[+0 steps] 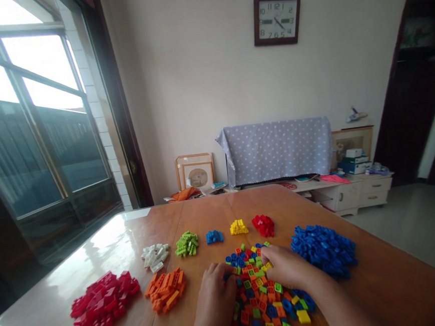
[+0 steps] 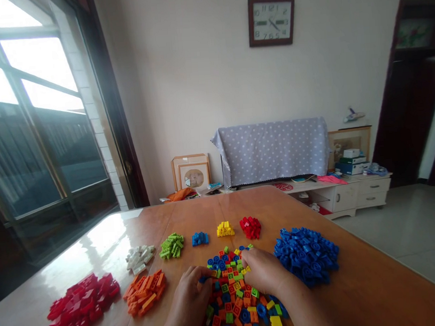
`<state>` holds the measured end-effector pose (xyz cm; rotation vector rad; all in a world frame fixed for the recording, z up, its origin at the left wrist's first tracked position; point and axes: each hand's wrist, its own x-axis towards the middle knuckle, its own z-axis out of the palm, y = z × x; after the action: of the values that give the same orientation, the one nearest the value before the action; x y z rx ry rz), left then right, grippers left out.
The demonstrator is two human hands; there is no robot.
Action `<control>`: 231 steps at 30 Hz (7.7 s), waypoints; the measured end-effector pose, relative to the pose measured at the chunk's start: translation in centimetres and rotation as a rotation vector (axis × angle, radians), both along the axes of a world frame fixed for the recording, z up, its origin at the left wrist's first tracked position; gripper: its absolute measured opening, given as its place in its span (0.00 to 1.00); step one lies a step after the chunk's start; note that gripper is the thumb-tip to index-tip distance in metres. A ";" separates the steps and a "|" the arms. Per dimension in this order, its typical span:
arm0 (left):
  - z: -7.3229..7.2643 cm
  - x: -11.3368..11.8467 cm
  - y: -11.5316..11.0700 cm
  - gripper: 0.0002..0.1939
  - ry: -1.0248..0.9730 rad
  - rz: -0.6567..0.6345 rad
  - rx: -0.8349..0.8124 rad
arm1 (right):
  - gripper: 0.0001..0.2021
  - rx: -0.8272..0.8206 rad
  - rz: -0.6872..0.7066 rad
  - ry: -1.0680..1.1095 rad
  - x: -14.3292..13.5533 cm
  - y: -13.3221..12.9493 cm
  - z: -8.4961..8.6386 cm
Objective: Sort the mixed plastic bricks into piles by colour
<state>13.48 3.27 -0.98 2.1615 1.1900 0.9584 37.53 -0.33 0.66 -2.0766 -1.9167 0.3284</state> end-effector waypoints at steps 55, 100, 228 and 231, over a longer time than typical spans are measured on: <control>1.3 1.2 -1.0 0.18 -0.841 -0.239 -0.675 | 0.06 0.159 0.239 0.564 -5.7 -1.1 2.0; 2.1 0.6 -1.2 0.19 -0.821 -0.166 -0.657 | 0.07 0.271 0.257 0.580 -7.1 -1.4 2.7; 1.2 8.9 15.7 0.20 0.571 0.214 0.041 | 0.13 0.793 -0.459 1.696 3.3 0.2 4.9; 1.3 9.3 16.0 0.21 0.550 0.218 0.008 | 0.13 0.813 -0.458 1.670 3.3 0.3 4.9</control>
<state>22.74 19.29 0.29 2.4197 1.7003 0.4474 40.84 -0.06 5.52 -0.8769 -0.3751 0.6789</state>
